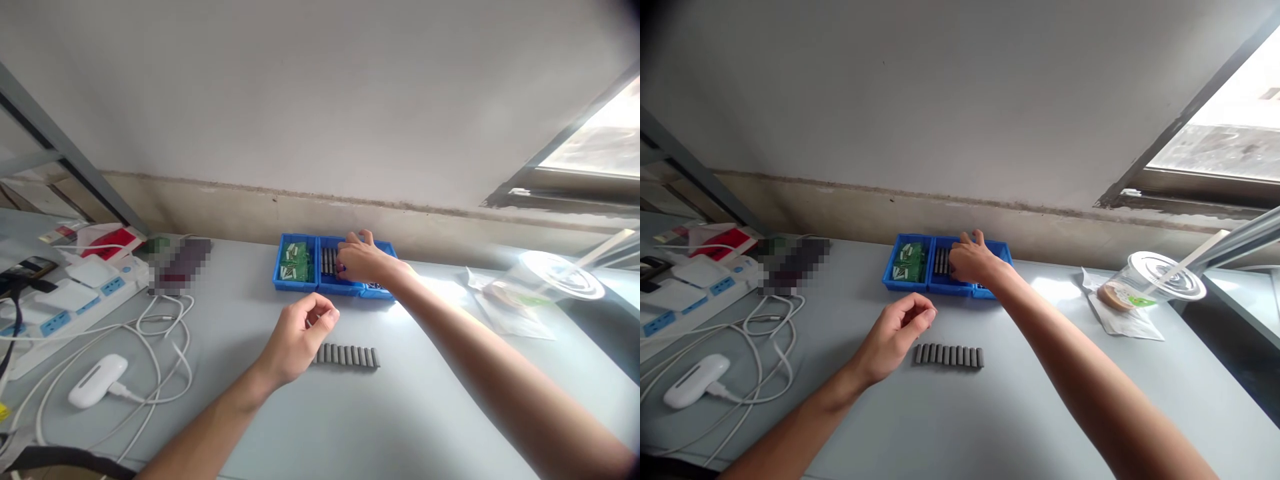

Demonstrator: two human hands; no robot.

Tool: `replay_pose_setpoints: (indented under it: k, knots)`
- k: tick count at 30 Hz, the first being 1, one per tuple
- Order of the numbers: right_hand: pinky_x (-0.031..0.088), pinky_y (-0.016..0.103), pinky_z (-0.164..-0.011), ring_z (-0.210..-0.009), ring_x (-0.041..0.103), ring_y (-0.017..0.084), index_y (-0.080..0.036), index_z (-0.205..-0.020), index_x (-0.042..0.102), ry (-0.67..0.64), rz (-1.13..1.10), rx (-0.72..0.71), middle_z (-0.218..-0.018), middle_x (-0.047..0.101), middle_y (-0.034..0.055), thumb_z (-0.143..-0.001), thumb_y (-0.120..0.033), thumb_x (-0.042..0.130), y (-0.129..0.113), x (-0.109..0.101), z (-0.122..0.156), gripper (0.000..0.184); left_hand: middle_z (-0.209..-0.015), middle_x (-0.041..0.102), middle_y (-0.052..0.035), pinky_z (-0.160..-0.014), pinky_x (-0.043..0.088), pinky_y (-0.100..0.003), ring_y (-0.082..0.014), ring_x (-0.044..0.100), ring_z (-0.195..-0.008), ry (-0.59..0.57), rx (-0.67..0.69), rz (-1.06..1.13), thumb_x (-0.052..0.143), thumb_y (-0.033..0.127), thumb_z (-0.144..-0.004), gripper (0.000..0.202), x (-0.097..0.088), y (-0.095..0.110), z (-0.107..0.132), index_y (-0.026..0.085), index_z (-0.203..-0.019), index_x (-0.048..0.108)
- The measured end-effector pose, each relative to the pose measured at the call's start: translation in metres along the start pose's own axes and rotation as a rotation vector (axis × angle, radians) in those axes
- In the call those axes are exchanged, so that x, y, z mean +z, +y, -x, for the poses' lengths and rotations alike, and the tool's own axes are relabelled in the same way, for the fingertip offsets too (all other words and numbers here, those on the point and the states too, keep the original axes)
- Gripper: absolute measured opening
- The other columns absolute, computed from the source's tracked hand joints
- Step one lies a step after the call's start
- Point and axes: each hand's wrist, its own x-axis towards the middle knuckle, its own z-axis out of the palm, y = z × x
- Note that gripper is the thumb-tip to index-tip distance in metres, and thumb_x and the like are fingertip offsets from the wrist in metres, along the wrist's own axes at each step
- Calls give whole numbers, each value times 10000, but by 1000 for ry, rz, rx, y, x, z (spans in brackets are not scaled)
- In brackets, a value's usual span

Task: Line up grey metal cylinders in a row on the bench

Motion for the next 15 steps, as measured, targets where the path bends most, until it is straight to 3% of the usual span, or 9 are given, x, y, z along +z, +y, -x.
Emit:
replay_pose_setpoints:
  k: [4, 8, 12, 15]
  knots:
    - [330, 610, -1055, -1116, 522, 372, -206, -704, 718, 7, -14, 13, -936, 704, 129, -872, -222, 703, 2, 4, -1, 169, -784, 558, 23, -650, 370, -244, -124, 465, -723, 11, 9, -17, 590, 476, -1007, 294, -1, 1, 0, 196, -927, 631]
    - [304, 603, -1060, -1152, 500, 369, -204, -854, 777, 58, -28, 32, -1016, 706, 130, -913, -339, 734, 11, 5, 2, 154, -777, 566, 26, -641, 368, -245, -121, 467, -713, 24, 20, -37, 591, 460, -1008, 279, -2, 2, 0, 197, -924, 634]
    - [334, 545, -1047, -1139, 502, 337, -190, -1013, 767, 380, -28, 19, -1025, 691, 125, -990, -376, 674, 11, -17, 34, 208, -791, 590, 26, -648, 378, -246, -120, 484, -719, 32, 26, -62, 597, 443, -1006, 260, -2, 5, 1, 201, -926, 647]
    - [429, 401, -913, -974, 529, 248, -205, -1009, 730, 613, -147, -75, -956, 675, 98, -1040, -312, 600, -20, -33, 96, 171, -799, 606, 27, -643, 387, -249, -119, 504, -715, 27, 22, -51, 596, 451, -1005, 263, -1, 9, 3, 206, -925, 651]
